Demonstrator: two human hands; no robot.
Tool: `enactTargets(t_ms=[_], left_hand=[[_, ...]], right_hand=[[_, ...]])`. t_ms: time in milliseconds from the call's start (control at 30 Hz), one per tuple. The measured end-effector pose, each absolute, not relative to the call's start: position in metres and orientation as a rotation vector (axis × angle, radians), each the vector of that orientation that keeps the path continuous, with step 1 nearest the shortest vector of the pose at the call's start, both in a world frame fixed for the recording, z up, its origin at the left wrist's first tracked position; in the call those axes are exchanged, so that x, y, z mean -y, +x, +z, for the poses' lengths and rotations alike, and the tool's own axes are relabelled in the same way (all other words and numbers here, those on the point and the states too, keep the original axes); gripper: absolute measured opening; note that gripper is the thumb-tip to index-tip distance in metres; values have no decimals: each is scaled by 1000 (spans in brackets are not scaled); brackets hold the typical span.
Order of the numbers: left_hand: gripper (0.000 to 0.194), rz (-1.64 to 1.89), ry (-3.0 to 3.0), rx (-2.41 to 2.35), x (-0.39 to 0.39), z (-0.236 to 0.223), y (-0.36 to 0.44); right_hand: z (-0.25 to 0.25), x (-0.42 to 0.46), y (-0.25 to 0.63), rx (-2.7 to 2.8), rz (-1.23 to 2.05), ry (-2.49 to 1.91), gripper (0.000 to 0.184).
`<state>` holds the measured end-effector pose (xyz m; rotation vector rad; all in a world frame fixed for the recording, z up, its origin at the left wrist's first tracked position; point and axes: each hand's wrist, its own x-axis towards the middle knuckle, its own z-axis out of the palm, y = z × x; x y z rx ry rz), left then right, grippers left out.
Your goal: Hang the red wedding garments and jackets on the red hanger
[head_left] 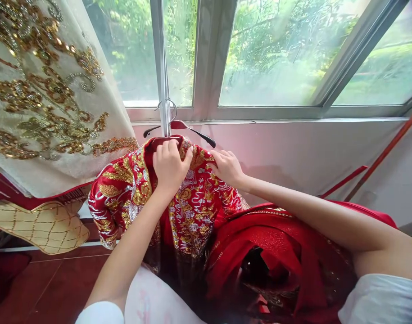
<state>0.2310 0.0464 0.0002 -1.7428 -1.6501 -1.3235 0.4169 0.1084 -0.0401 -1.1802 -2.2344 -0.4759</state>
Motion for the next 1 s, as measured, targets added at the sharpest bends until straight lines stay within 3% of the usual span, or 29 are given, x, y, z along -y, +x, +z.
enactTargets(t_ms=[167,333,467,600,700,833,900,1000], left_hand=[[29,-1166,-1919,1730,-52,8,232],[35,-1357,-2219,1546,-55,-2,220],[34,-1404,-2218,1695,-46,-26,225],[29,-1056,-2115,1790,-27,-24,224],[25,-988,-2105,1652,-8,-2,191],[51,-995,-2162,1573,1,32,122],[62,-978,-2282,1668,-4,40,98],[58,-883,-2379,1821,-15,42,86]], right_hand=[[-52,-123,420,2187,-390,-1049,35],[-64,-134,423,2192,-264,-813,45],[-68,-134,423,2211,-139,-800,51],[-58,-136,431,2273,271,-793,60],[-43,-142,441,2281,686,-800,67],[-24,-150,447,2270,911,-876,80],[-18,-149,445,2309,1032,-871,74],[-20,-143,440,2279,1213,-910,52]])
